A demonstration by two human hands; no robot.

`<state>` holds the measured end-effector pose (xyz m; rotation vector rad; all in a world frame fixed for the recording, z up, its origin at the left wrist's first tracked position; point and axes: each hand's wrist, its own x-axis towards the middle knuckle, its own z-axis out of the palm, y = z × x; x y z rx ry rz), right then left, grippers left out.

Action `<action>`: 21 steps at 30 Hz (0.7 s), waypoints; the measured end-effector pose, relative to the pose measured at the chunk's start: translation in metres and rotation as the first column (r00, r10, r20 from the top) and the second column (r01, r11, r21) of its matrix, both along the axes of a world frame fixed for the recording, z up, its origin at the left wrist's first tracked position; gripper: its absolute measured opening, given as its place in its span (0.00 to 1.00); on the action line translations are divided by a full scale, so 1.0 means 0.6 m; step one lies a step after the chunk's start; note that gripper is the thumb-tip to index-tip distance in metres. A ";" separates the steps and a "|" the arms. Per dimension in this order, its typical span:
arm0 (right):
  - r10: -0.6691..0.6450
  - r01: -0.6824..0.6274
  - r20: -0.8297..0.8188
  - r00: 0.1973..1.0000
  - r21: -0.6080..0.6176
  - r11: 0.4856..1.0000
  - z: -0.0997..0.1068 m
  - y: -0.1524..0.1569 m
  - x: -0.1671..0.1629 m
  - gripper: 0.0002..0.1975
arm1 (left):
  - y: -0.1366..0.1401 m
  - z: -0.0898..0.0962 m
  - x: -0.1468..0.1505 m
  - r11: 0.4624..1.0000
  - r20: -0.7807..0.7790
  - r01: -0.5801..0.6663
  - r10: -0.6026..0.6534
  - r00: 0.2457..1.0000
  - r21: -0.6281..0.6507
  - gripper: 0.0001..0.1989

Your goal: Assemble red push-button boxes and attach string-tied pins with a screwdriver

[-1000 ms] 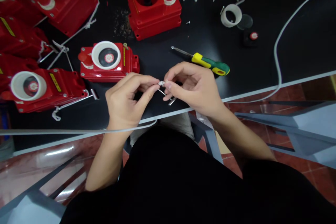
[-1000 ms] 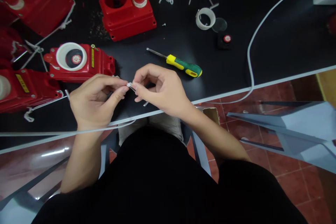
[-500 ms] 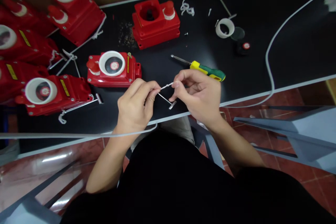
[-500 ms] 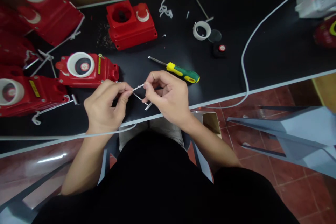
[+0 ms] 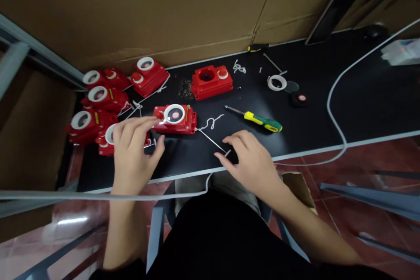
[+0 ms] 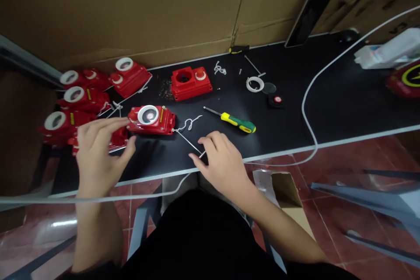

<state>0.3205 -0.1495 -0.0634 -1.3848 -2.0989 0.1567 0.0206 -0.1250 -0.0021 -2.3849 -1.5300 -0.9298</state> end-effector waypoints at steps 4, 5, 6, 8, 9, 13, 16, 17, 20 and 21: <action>0.019 -0.017 0.056 0.998 -0.021 1.000 -0.009 0.011 -0.017 0.07 | 0.037 0.000 -0.005 0.980 -0.181 -0.014 -0.023 0.983 -0.197 0.34; 0.002 -0.001 0.058 0.998 -0.013 1.000 -0.008 0.014 -0.010 0.08 | 0.043 -0.003 -0.001 0.975 -0.211 -0.032 -0.016 0.977 -0.221 0.34; -0.033 0.033 0.068 0.997 0.001 0.999 -0.007 0.016 0.002 0.08 | 0.048 -0.005 0.004 0.972 -0.232 -0.063 0.008 0.973 -0.227 0.32; -0.140 0.136 0.101 0.985 0.046 0.990 -0.001 0.012 0.036 0.07 | 0.053 -0.010 0.014 0.965 -0.258 -0.118 0.055 0.965 -0.236 0.31; -0.200 0.193 0.119 0.973 0.072 0.979 0.003 0.007 0.056 0.07 | 0.053 -0.011 0.017 0.962 -0.266 -0.141 0.076 0.961 -0.235 0.30; -0.244 0.237 0.134 0.960 0.071 0.969 0.014 -0.025 0.114 0.09 | 0.051 -0.012 0.023 0.958 -0.278 -0.157 0.087 0.957 -0.240 0.31; -0.192 0.188 0.134 0.972 0.043 0.981 0.011 -0.035 0.115 0.09 | 0.053 -0.009 0.022 0.959 -0.286 -0.159 0.088 0.954 -0.236 0.30; -0.179 0.176 0.123 0.976 0.032 0.984 0.009 -0.032 0.108 0.09 | 0.055 -0.007 0.021 0.957 -0.296 -0.169 0.095 0.951 -0.237 0.30; -0.123 0.128 0.105 0.987 -0.042 0.991 0.010 0.001 0.068 0.07 | 0.064 0.003 0.015 0.948 -0.343 -0.207 0.116 0.932 -0.243 0.30; -0.098 0.108 0.119 0.988 -0.079 0.991 0.014 0.017 0.048 0.06 | 0.068 0.006 0.012 0.946 -0.359 -0.224 0.129 0.924 -0.237 0.29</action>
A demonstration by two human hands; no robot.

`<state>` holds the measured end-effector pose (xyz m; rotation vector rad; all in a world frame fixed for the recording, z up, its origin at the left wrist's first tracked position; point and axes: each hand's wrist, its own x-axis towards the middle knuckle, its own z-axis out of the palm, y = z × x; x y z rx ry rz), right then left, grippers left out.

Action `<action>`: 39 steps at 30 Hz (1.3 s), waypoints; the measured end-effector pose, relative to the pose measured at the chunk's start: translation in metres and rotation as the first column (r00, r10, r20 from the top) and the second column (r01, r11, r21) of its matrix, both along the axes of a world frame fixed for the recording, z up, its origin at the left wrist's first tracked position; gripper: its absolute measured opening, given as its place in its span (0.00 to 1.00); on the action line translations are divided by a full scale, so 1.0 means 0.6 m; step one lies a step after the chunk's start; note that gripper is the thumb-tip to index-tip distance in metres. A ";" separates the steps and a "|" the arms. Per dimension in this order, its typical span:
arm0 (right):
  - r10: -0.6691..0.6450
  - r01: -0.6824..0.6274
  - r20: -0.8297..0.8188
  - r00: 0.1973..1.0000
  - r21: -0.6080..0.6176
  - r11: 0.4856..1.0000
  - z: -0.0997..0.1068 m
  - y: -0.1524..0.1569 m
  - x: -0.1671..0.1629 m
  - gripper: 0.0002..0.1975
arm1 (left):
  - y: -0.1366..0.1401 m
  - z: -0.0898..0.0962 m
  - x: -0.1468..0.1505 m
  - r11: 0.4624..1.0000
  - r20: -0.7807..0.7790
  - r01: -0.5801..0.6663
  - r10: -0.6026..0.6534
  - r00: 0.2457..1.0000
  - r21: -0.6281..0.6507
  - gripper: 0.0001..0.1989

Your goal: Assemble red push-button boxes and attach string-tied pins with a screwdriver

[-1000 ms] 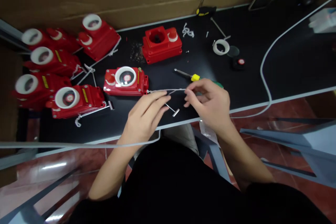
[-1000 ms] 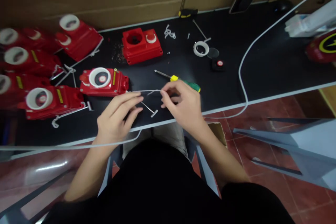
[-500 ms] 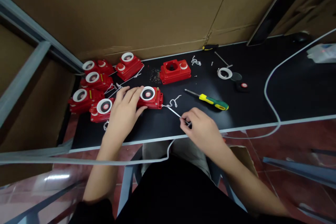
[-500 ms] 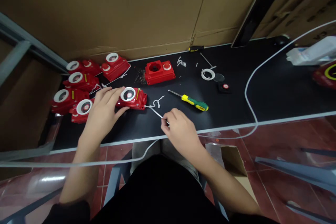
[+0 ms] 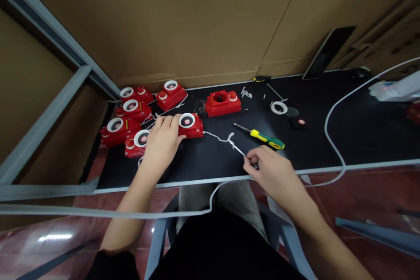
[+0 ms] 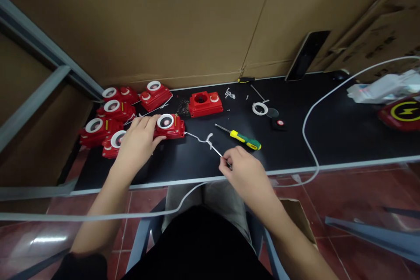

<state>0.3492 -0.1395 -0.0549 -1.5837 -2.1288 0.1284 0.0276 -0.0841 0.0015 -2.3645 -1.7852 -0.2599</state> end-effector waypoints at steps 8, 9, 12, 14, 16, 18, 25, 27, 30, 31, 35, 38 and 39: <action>0.143 -0.143 -0.002 0.990 -0.006 0.990 0.054 0.079 -0.135 0.11 | 0.011 -0.007 -0.031 0.977 0.001 -0.101 0.103 0.995 0.187 0.29; 0.156 -0.155 -0.031 0.987 0.031 0.987 0.057 0.075 -0.126 0.12 | 0.006 -0.008 -0.031 0.967 0.032 -0.109 0.104 0.994 0.232 0.30; 0.136 -0.118 -0.116 0.984 0.147 0.982 0.056 0.059 -0.056 0.13 | -0.016 -0.001 -0.022 0.955 0.079 -0.036 0.013 0.997 0.294 0.28; 0.036 -0.014 -0.116 0.993 0.186 0.982 0.050 0.053 0.007 0.11 | -0.030 0.011 -0.007 0.946 0.060 0.065 -0.088 0.994 0.316 0.24; -0.064 0.081 -0.082 0.995 0.215 0.973 0.042 0.056 0.065 0.10 | -0.035 0.025 0.012 0.927 0.035 0.190 -0.212 0.977 0.323 0.20; -0.128 0.137 -0.057 0.990 0.175 0.975 0.036 0.066 0.107 0.10 | -0.028 0.035 0.035 0.913 0.025 0.286 -0.306 0.952 0.290 0.16; -0.081 0.082 0.017 0.997 -0.075 0.994 0.041 0.114 0.133 0.10 | 0.096 0.018 0.112 0.967 0.026 0.244 -0.246 0.969 0.070 0.29; -0.035 0.038 0.038 0.999 -0.100 0.994 0.038 0.116 0.124 0.09 | 0.142 0.003 0.125 0.980 0.133 0.195 -0.196 0.971 0.022 0.40; 0.011 -0.006 0.046 0.999 -0.106 0.994 0.023 0.104 0.110 0.10 | 0.198 -0.019 0.134 0.981 0.230 0.190 -0.175 0.957 -0.042 0.48; 0.009 -0.005 0.043 0.999 -0.098 0.995 0.016 0.099 0.106 0.11 | 0.211 -0.025 0.135 0.981 0.245 0.184 -0.165 0.955 -0.055 0.50; -0.035 0.035 -0.001 0.999 -0.049 0.998 -0.014 0.081 0.102 0.14 | 0.234 -0.036 0.130 0.982 0.310 0.166 -0.132 0.941 -0.087 0.46; -0.042 0.041 -0.050 0.998 -0.022 0.999 -0.028 0.075 0.108 0.14 | 0.228 -0.035 0.120 0.981 0.369 0.183 -0.147 0.918 -0.066 0.37; -0.042 0.041 -0.066 0.997 -0.015 0.999 -0.031 0.074 0.111 0.14 | 0.223 -0.033 0.116 0.980 0.386 0.190 -0.155 0.909 -0.054 0.34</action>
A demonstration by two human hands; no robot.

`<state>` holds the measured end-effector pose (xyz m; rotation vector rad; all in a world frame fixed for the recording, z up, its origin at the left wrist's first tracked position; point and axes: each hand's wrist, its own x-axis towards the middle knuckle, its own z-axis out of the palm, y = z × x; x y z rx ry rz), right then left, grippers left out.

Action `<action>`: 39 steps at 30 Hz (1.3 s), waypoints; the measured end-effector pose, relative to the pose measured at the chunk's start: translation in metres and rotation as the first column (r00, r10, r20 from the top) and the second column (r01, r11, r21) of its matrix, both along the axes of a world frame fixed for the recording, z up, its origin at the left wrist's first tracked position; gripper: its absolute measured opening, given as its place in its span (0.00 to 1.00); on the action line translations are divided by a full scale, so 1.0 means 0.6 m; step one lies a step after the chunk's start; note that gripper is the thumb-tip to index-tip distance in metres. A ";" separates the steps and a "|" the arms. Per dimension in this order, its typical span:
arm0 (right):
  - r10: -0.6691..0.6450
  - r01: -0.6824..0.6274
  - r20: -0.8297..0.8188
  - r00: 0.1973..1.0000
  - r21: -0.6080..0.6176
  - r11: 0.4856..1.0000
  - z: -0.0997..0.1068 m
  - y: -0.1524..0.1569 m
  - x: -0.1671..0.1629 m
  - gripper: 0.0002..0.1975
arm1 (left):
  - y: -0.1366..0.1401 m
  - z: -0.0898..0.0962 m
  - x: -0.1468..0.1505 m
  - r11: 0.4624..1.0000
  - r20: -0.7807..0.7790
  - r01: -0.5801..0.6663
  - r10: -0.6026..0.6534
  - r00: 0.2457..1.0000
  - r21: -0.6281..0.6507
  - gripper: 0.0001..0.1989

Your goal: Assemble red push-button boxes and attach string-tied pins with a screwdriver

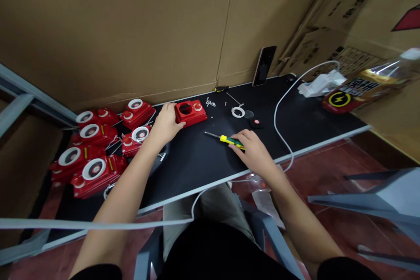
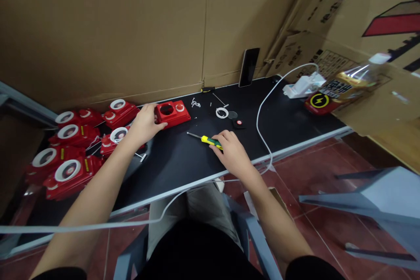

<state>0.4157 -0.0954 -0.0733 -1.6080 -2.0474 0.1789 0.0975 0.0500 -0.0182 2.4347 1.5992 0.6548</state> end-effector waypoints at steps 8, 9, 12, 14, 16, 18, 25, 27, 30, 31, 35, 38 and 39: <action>-0.007 0.011 -0.079 0.997 0.039 0.999 -0.020 -0.001 0.005 0.15 | -0.066 0.026 -0.047 1.000 0.015 -0.010 0.010 1.000 0.017 0.32; -0.008 0.012 -0.082 0.997 0.042 0.999 -0.021 -0.004 0.006 0.15 | -0.084 0.028 -0.055 1.000 0.004 0.007 -0.007 1.000 0.014 0.31; -0.001 0.005 -0.086 0.996 0.048 0.999 -0.012 -0.005 0.016 0.17 | -0.148 0.020 -0.075 0.996 -0.037 0.094 -0.094 0.995 0.007 0.31; -0.009 0.015 -0.092 0.996 0.066 0.998 0.004 0.009 0.030 0.19 | -0.187 0.004 -0.080 0.989 -0.112 0.149 -0.150 0.982 -0.017 0.31; -0.059 0.067 -0.074 0.995 0.107 0.992 0.025 0.042 0.048 0.20 | -0.213 -0.015 -0.074 0.988 -0.212 0.152 -0.149 0.966 -0.001 0.34; -0.148 0.144 0.016 0.989 0.152 0.978 0.043 0.091 0.065 0.20 | -0.222 -0.029 -0.063 0.987 -0.256 0.160 -0.153 0.955 0.008 0.40; -0.167 0.180 0.246 0.955 -0.030 0.983 0.055 0.208 0.083 0.20 | -0.179 -0.024 -0.038 0.951 -0.182 0.285 -0.303 0.936 -0.118 0.32; -0.175 0.180 0.222 0.959 -0.003 0.984 0.066 0.194 0.075 0.21 | -0.169 -0.023 -0.037 0.940 -0.108 0.309 -0.325 0.940 -0.144 0.32; -0.090 0.086 0.044 0.995 0.097 0.992 0.100 0.144 0.040 0.23 | -0.162 -0.032 -0.035 0.925 0.055 0.337 -0.332 0.942 -0.174 0.35; 0.011 -0.008 -0.027 1.000 0.106 0.994 0.114 0.125 0.023 0.24 | -0.162 -0.036 -0.033 0.923 0.109 0.343 -0.328 0.938 -0.174 0.36; 0.501 -0.505 -0.092 0.860 -0.018 0.863 0.154 0.069 -0.054 0.20 | -0.164 -0.053 -0.028 0.916 0.221 0.376 -0.342 0.913 -0.137 0.30; 0.662 -0.659 -0.010 0.749 -0.102 0.745 0.159 0.065 -0.090 0.19 | -0.166 -0.060 -0.025 0.911 0.236 0.399 -0.368 0.900 -0.102 0.30; 0.687 -0.681 0.009 0.726 -0.131 0.721 0.158 0.069 -0.097 0.19 | -0.166 -0.062 -0.025 0.913 0.237 0.398 -0.368 0.899 -0.093 0.30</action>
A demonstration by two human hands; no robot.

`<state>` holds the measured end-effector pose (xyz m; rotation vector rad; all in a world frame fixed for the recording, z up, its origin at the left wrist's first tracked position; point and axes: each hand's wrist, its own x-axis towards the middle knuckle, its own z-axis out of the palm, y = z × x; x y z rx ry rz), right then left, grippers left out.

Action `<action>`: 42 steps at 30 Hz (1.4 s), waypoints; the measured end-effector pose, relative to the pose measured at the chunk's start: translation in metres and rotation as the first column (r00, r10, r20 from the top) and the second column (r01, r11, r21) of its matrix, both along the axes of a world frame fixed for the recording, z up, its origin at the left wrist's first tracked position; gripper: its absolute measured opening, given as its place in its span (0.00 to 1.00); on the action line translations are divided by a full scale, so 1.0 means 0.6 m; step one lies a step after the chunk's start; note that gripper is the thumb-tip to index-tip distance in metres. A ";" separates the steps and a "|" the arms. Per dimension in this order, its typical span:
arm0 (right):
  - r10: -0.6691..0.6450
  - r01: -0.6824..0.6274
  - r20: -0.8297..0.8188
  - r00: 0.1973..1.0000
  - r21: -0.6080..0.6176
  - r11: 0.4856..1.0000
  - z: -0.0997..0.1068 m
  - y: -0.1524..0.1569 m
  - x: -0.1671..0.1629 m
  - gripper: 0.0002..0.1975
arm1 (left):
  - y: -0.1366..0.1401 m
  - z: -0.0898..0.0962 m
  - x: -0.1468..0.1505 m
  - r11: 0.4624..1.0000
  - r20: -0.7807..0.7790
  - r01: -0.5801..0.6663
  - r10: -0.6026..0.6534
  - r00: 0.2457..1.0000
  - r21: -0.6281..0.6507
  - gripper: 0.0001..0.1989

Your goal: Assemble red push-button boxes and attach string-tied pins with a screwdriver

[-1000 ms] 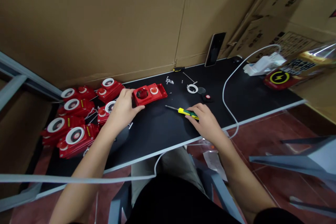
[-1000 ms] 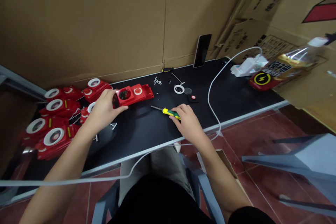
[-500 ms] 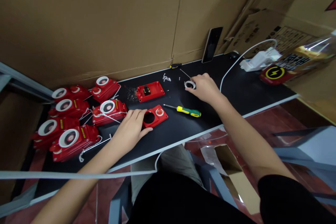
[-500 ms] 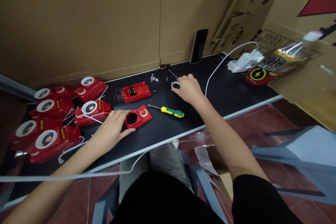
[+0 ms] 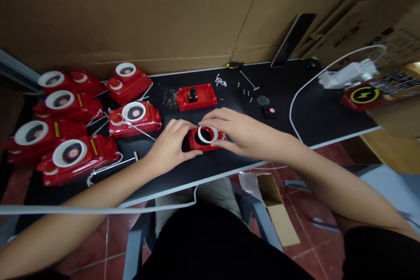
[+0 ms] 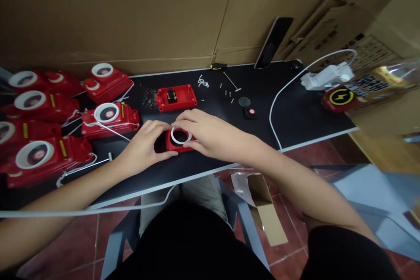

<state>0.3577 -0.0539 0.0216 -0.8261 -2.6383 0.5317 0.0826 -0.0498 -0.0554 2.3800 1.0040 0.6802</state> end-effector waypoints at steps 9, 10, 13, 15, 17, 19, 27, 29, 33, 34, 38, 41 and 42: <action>0.094 -0.081 0.236 0.967 -0.064 0.995 0.012 0.028 -0.035 0.15 | -0.005 0.000 0.006 0.998 -0.036 -0.062 0.061 0.997 -0.022 0.30; 0.095 -0.079 0.254 0.963 -0.071 0.994 0.015 0.030 -0.038 0.16 | -0.005 0.000 0.007 0.997 -0.041 -0.066 0.065 0.997 -0.026 0.31; 0.105 -0.092 0.322 0.941 -0.055 0.994 0.020 0.037 -0.045 0.16 | -0.004 0.001 0.006 0.997 -0.052 -0.071 0.070 0.996 -0.029 0.30; 0.117 -0.113 0.358 0.926 -0.033 0.993 0.019 0.040 -0.047 0.14 | -0.004 0.002 0.005 0.997 -0.058 -0.076 0.074 0.996 -0.033 0.30; 0.117 -0.124 0.366 0.923 -0.007 0.992 0.015 0.041 -0.046 0.15 | -0.003 0.002 0.004 0.996 -0.062 -0.080 0.078 0.995 -0.038 0.30; 0.114 -0.130 0.353 0.928 0.022 0.991 0.010 0.041 -0.044 0.16 | -0.004 0.003 0.004 0.996 -0.064 -0.084 0.082 0.995 -0.040 0.30; 0.130 -0.198 0.475 0.870 0.096 0.975 0.019 0.040 -0.051 0.23 | -0.006 0.005 0.002 0.996 -0.061 -0.084 0.082 0.995 -0.037 0.30; 0.129 -0.218 0.528 0.839 0.109 0.970 0.026 0.039 -0.057 0.22 | -0.006 0.005 0.002 0.996 -0.066 -0.085 0.083 0.994 -0.035 0.30; 0.129 -0.223 0.542 0.830 0.110 0.969 0.031 0.039 -0.059 0.20 | -0.005 0.004 0.001 0.997 -0.079 -0.080 0.078 0.994 -0.022 0.30; 0.132 -0.227 0.533 0.836 0.116 0.967 0.029 0.040 -0.058 0.20 | -0.004 0.004 0.001 0.997 -0.082 -0.077 0.075 0.994 -0.020 0.30; 0.142 -0.250 0.525 0.839 0.141 0.958 0.022 0.044 -0.057 0.19 | -0.004 0.002 0.001 0.997 -0.088 -0.080 0.078 0.993 -0.014 0.30; 0.130 -0.213 0.526 0.841 0.101 0.972 0.023 0.043 -0.064 0.15 | -0.005 0.003 0.000 0.997 -0.081 -0.081 0.080 0.993 -0.010 0.29; 0.083 -0.154 0.524 0.848 0.093 0.984 0.025 0.041 -0.067 0.12 | -0.005 0.004 0.000 0.997 -0.076 -0.077 0.076 0.994 -0.014 0.29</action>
